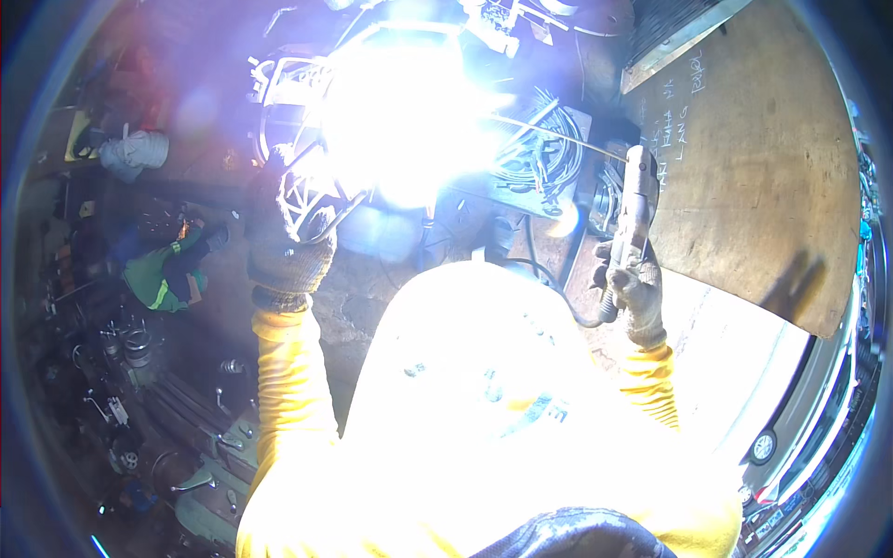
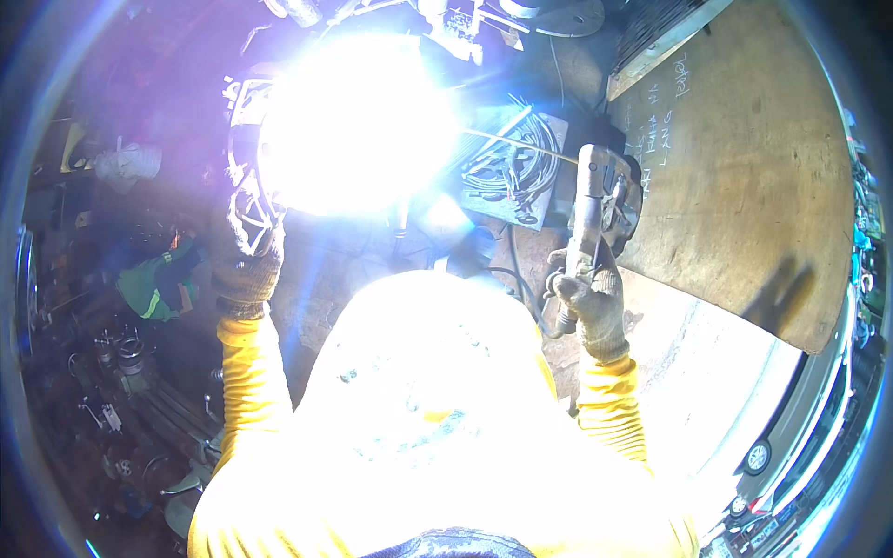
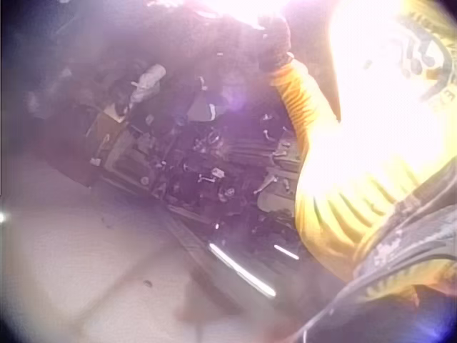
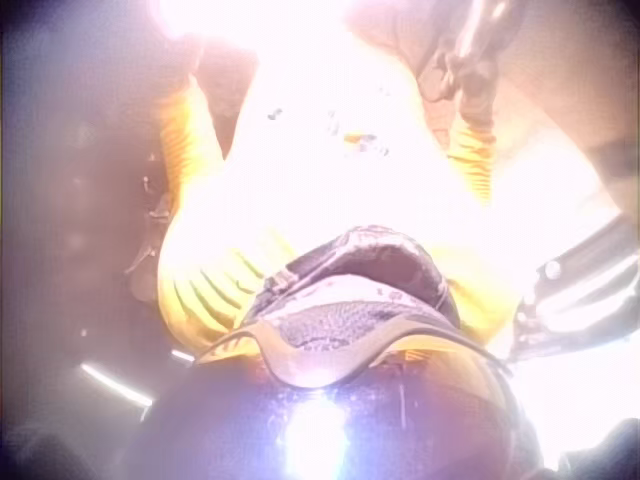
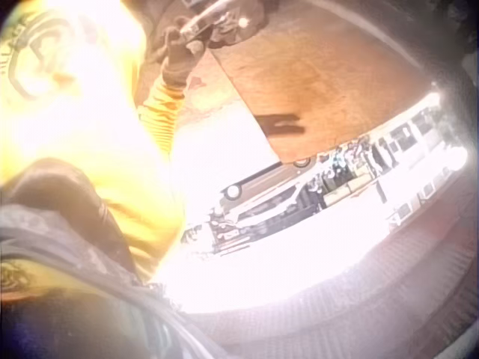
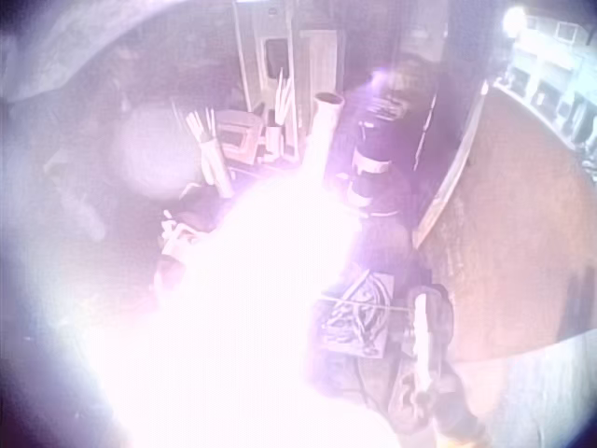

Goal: The person welds a circular metal frame using a welding torch, producing bright sparks and smoke. They hold the frame with gloved hands and repeatedly apply the torch to different joints while another person works nearby.

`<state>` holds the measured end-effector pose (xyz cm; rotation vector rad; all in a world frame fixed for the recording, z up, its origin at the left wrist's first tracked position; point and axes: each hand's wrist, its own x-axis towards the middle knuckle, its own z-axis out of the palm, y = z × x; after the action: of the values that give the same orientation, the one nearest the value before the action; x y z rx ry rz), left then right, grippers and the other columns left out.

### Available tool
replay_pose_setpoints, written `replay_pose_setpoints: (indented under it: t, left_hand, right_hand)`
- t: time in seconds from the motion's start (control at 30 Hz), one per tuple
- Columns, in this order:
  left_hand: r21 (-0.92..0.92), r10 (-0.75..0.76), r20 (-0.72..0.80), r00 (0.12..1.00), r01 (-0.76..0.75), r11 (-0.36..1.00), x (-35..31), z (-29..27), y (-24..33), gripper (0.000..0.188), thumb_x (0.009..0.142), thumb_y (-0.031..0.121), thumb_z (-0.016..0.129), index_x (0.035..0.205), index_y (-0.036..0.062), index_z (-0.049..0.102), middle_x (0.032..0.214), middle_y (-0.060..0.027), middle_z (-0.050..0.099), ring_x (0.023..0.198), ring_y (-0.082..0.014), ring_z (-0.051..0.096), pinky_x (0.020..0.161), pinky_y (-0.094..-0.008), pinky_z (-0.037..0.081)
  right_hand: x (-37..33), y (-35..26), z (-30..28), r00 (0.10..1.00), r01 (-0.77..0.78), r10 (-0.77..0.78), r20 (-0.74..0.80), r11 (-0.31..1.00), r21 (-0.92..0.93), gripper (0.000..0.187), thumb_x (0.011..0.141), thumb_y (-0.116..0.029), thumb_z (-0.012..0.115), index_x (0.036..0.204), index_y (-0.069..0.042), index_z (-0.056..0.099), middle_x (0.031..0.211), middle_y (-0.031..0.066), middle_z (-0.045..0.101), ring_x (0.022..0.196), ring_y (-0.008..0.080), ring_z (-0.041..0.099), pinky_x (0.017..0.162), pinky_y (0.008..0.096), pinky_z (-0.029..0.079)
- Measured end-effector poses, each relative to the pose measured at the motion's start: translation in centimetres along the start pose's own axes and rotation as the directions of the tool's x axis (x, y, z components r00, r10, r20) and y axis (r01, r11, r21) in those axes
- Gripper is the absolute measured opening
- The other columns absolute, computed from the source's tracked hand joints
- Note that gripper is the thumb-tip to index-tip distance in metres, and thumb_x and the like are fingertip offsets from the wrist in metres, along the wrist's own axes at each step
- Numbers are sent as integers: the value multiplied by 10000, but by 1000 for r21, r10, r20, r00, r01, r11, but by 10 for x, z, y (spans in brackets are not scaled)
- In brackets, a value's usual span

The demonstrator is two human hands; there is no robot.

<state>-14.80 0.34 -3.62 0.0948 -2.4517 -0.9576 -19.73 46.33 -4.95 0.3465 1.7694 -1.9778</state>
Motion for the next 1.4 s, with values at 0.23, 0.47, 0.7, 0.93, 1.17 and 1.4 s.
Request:
replay_pose_setpoints:
  t: [0.23,0.47,0.7,0.93,1.17,1.4]
  left_hand:
    - [60,97,21,995,-98,993,11,0,15,794,818,164,821,1503,-26,467,1469,-172,561,1300,-347,556,1080,-426,482]
    - [167,139,21,990,-141,976,15,-1,22,786,823,143,818,1499,-43,463,1466,-169,567,1302,-341,553,1072,-426,489]
    - [96,147,14,989,-148,984,13,1,19,771,842,178,812,1501,-34,470,1477,-174,556,1303,-336,551,1053,-415,506]
    - [168,160,40,986,-164,972,14,-1,20,750,857,203,806,1493,-29,484,1479,-174,554,1318,-335,540,1042,-412,516]
    - [211,170,30,985,-172,962,14,-2,20,750,873,234,804,1497,-23,476,1439,-198,572,1296,-333,561,1006,-410,541]
    - [215,193,18,981,-192,957,9,-7,15,759,836,221,826,1475,-28,499,1423,-179,600,1266,-358,585,1067,-440,487]
  right_hand:
    - [-2,5,2,959,263,-280,-40,935,-239,895,700,-201,828,1485,1,448,1111,71,664,885,133,655,816,286,565]
    - [-6,7,5,947,300,-322,-25,905,-300,944,681,-146,836,1514,11,419,1123,78,664,973,167,658,892,321,554]
    - [-7,7,10,953,280,-301,-27,913,-297,959,675,-103,830,1523,25,402,1060,81,668,938,162,665,863,319,563]
    - [-7,7,12,945,302,-327,-19,893,-332,944,672,-85,821,1515,23,411,1031,64,664,878,143,652,809,296,560]
    - [-9,5,15,976,207,-212,-41,972,-111,816,729,-99,810,1463,-11,464,1048,78,670,851,134,660,742,294,567]
    - [2,23,-5,987,158,-158,-15,986,55,750,754,-248,831,1393,-26,506,1027,62,655,805,122,645,704,278,569]
